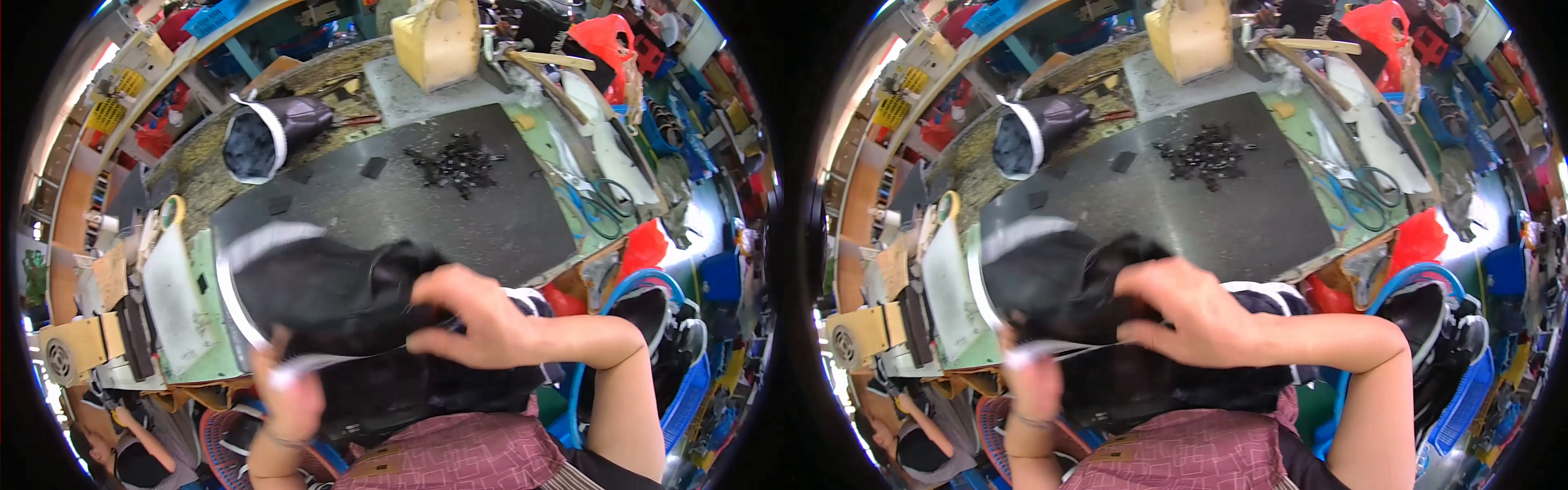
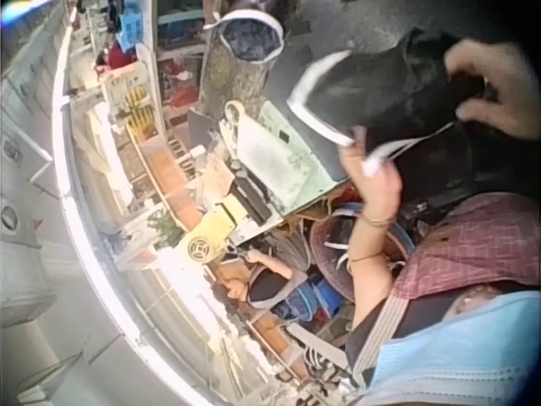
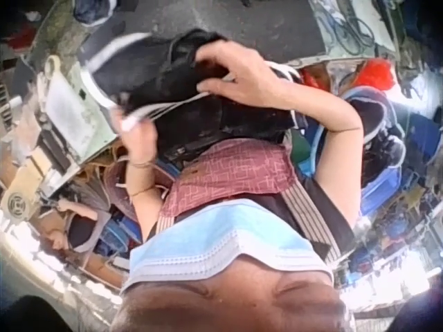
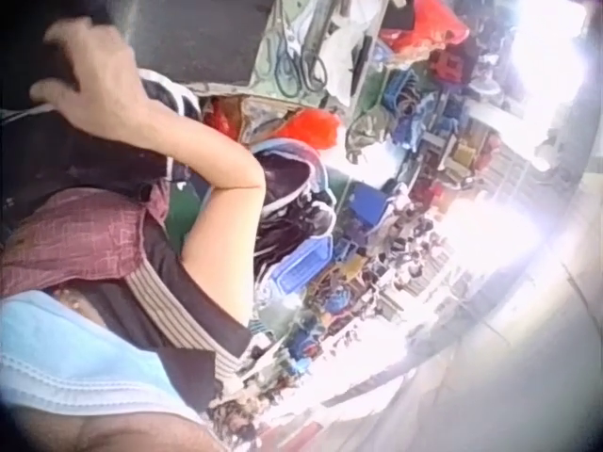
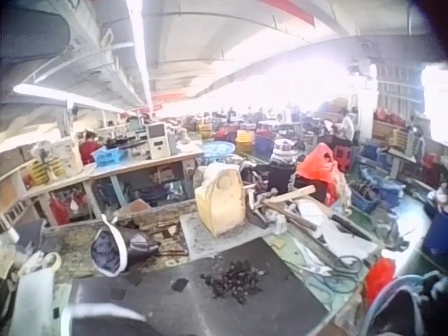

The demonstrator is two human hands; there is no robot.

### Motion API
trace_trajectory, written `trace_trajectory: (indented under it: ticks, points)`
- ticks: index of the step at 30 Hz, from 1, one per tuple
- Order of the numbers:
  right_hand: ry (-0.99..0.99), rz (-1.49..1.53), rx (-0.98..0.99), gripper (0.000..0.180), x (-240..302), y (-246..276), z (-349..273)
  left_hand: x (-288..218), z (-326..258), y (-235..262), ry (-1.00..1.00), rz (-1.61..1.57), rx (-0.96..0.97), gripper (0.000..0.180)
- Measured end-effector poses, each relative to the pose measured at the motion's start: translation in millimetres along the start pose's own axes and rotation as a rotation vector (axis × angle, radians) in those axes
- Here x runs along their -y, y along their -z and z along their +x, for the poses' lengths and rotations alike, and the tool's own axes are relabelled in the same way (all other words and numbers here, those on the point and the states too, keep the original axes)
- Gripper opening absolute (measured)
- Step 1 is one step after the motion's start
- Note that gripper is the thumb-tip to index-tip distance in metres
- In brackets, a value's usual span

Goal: Trimming excess lining and material from shoe upper components using scissors.

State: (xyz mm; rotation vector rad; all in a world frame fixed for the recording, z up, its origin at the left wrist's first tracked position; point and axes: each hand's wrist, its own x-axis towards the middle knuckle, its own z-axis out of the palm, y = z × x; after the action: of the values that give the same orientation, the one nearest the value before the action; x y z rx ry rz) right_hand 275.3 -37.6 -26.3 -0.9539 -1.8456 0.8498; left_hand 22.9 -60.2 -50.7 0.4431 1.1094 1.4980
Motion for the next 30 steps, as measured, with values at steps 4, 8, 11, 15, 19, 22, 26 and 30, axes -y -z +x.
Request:
trace_trajectory:
  ticks: [4, 8, 11, 15, 19, 22, 26, 30]
  points:
    - [-0.020, -0.369, 0.027, 0.029, -22, 46, -26, -31, 53, -61, -0.178, 0.433, 0.286, 0.012]
    - [-0.341, -1.320, -0.267, 0.044, -90, 148, -59, -4, 51, -84, -0.257, 0.694, 0.419, 0.010]
    - [-0.509, -1.621, -0.098, 0.043, -117, 188, -97, 14, 49, -104, -0.128, 0.610, 0.480, 0.014]
    - [-0.499, -1.344, -0.317, 0.040, -83, 200, -83, 24, 47, -98, -0.249, 0.590, 0.545, 0.018]
    - [-0.319, -0.749, -0.309, 0.062, -21, 175, -34, 31, 43, -105, -0.475, 0.698, 0.626, 0.012]
    - [-0.150, -0.823, 0.086, 0.076, 4, 141, 26, 32, 41, -105, -0.726, 0.740, 0.721, 0.009]
    - [0.070, -0.944, 0.473, 0.063, 8, 146, 53, 37, 37, -108, -0.843, 0.783, 0.757, 0.007]
    - [-0.002, -0.967, 0.570, 0.055, 13, 146, 46, 43, 38, -106, -0.808, 0.631, 0.698, 0.007]
